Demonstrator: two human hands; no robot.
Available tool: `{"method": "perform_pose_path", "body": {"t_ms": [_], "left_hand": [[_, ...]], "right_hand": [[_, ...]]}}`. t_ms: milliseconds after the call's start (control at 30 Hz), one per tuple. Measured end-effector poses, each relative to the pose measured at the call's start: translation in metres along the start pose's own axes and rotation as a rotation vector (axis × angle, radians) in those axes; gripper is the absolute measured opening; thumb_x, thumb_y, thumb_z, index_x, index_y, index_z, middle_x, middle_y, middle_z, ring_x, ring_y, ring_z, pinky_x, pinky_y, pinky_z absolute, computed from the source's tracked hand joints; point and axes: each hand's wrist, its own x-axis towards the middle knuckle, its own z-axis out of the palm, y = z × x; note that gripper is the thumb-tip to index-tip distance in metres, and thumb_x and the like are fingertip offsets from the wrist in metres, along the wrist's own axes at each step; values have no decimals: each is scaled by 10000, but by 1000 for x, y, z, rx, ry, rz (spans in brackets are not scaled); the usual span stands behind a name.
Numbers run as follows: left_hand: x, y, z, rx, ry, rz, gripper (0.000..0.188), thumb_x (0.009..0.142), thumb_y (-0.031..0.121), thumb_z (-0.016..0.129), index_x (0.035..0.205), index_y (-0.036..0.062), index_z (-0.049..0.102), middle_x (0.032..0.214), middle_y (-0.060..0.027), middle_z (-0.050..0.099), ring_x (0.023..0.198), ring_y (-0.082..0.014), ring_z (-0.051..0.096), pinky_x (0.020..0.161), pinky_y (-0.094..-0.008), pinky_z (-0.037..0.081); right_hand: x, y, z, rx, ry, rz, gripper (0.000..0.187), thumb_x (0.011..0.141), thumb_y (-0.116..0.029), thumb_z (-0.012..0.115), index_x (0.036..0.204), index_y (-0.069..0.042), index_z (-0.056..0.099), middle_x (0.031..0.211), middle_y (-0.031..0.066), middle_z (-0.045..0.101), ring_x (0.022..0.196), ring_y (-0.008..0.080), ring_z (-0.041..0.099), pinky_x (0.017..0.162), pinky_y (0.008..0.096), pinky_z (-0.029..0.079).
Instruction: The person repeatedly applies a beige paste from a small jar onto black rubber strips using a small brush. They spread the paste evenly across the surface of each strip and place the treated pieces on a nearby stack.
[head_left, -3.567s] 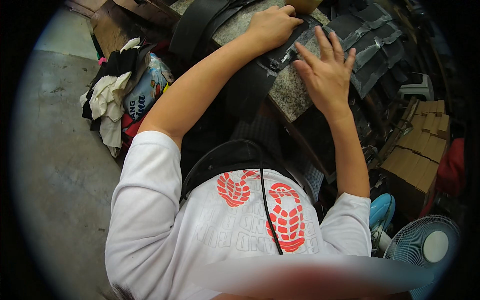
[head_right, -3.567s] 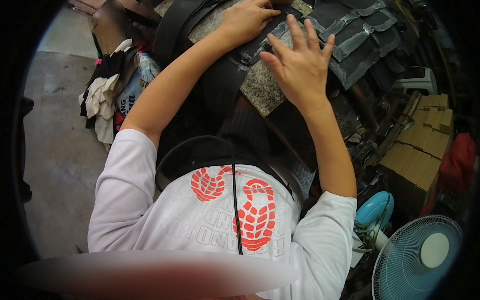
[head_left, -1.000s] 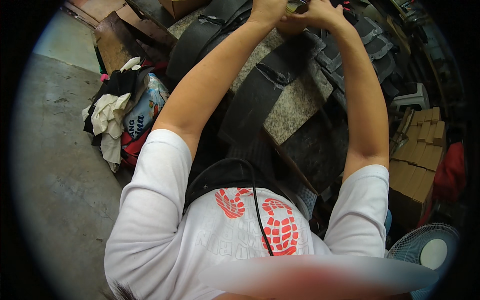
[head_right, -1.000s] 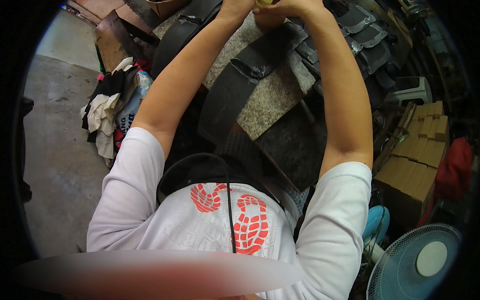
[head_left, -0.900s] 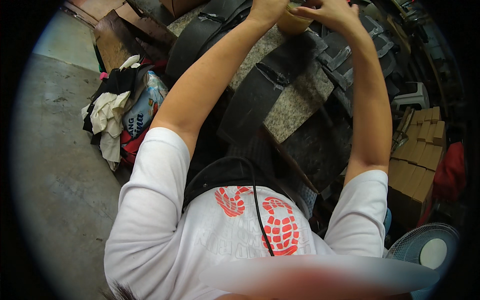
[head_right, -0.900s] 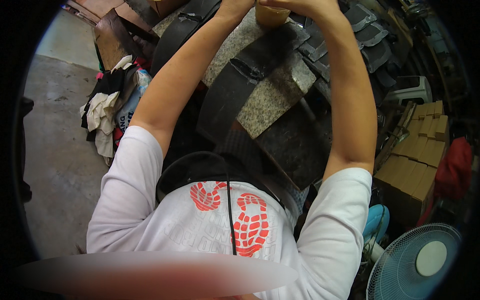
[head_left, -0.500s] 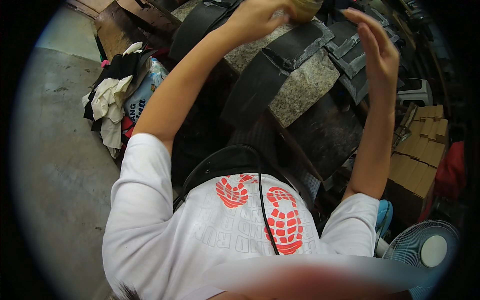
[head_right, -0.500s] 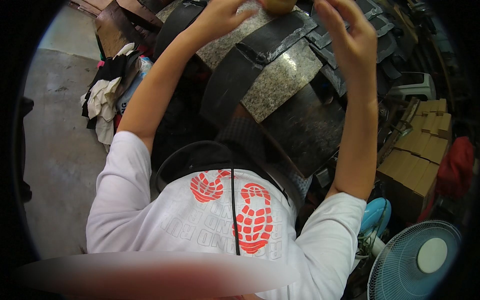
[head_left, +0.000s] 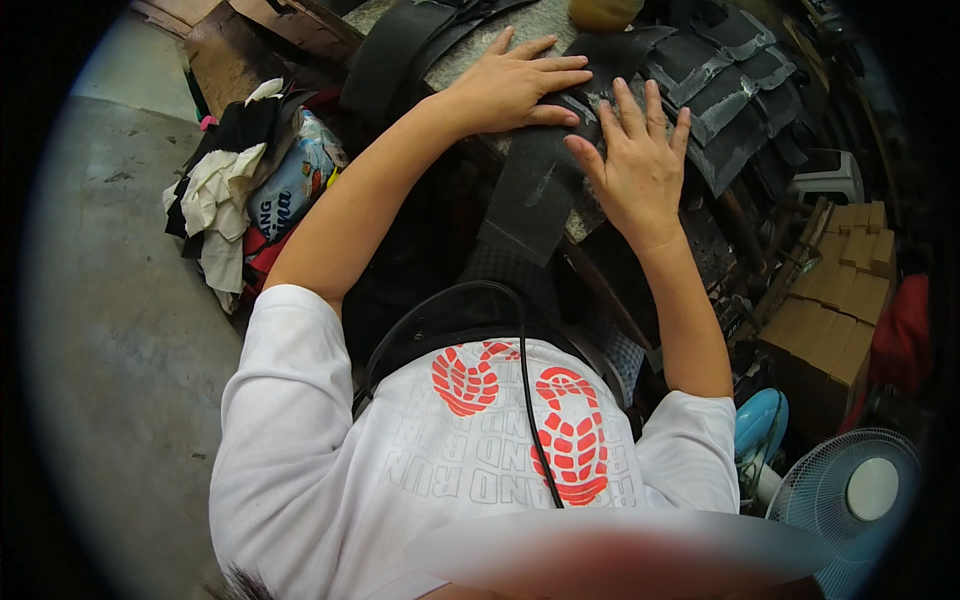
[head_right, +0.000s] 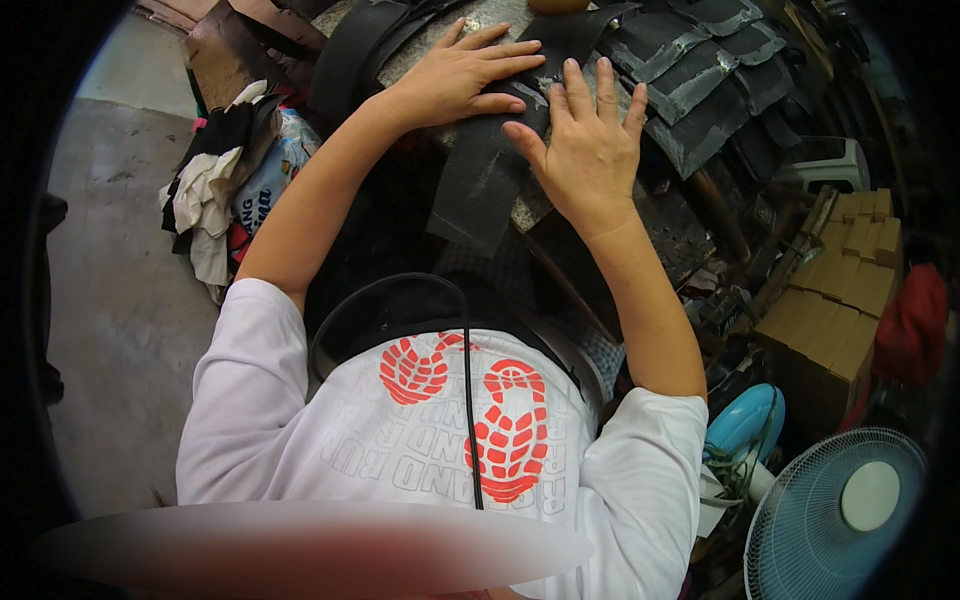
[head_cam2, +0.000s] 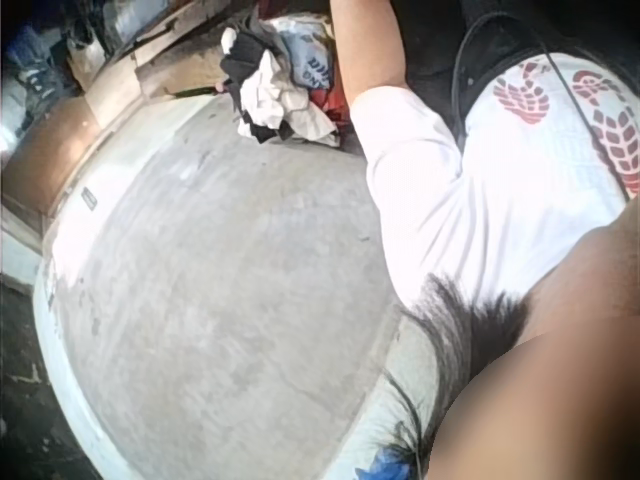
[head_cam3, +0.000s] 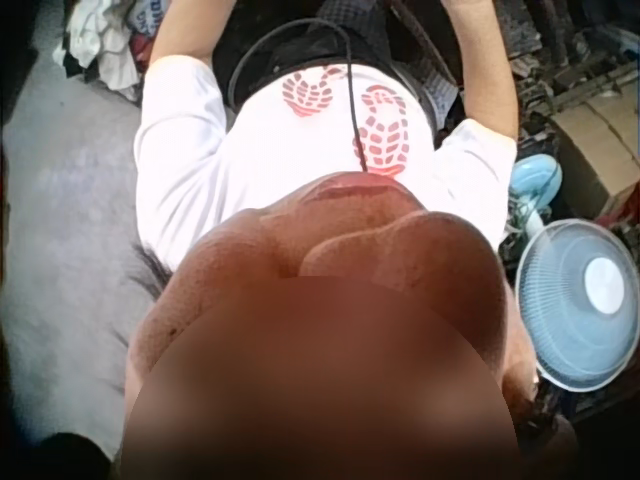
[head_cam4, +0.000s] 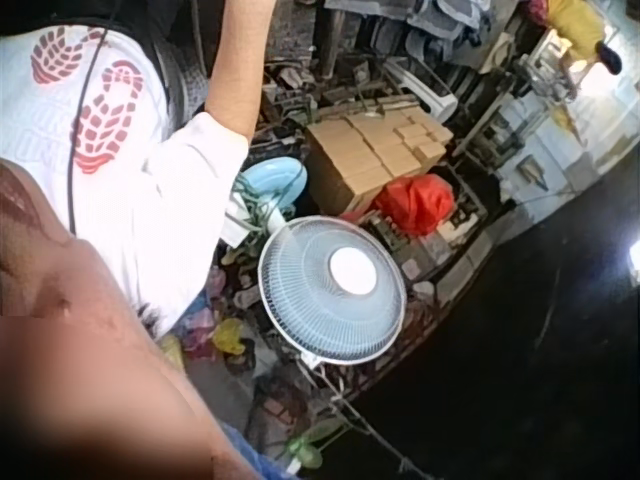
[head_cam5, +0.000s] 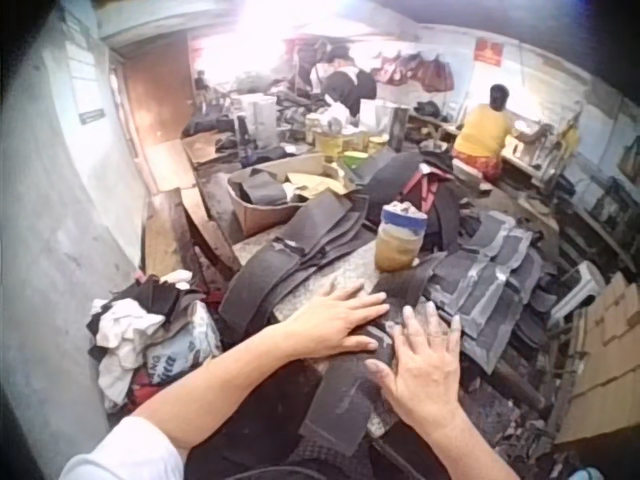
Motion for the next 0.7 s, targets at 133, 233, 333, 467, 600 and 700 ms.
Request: {"method": "perform_pose_path", "body": {"t_ms": [133,233,333,467,600,700], "left_hand": [[-1,-1,3,20,14,7,735,940,692,514,1548,282,459,1618,36,415,1546,-272,261,1251,-606,135],[0,-2,7,39,20,4,706,965,667,496,1555,281,447,1621,40,409,1547,-264,258,1251,-603,135],[0,-3,10,35,35,-9,650,1008,618,462,1562,280,434,1621,42,409,1548,-256,254,1255,-590,138],[0,-4,17,19,67,-7,597,1051,568,404,1555,252,445,1611,32,425,1547,-248,261,1252,-604,148],[3,-3,23,48,107,-4,586,1064,554,379,1552,237,449,1612,29,423,1548,-242,261,1250,-619,149],[3,0,24,68,59,-30,596,1068,560,359,1566,240,425,1627,41,398,1561,-237,228,1252,-630,130]], "right_hand": [[7,8,8,44,24,2,694,981,-685,444,1308,-132,706,1517,121,531,1470,365,393,1193,665,178],[10,11,21,111,27,-25,676,992,-665,447,1336,-137,690,1543,88,513,1503,354,341,1206,655,144],[5,16,24,313,-92,-18,636,1036,-609,417,1398,-135,641,1541,57,521,1527,334,298,1222,636,97],[6,32,24,1142,-152,308,635,1092,-546,322,1324,-81,687,1545,144,500,1542,310,266,1243,533,113],[18,32,37,1084,-56,415,732,1085,-593,253,1300,-63,709,1566,218,452,1555,365,208,1245,519,113],[17,25,41,765,-56,302,761,1072,-619,237,1326,-63,692,1587,222,420,1552,407,188,1244,539,85]]}}
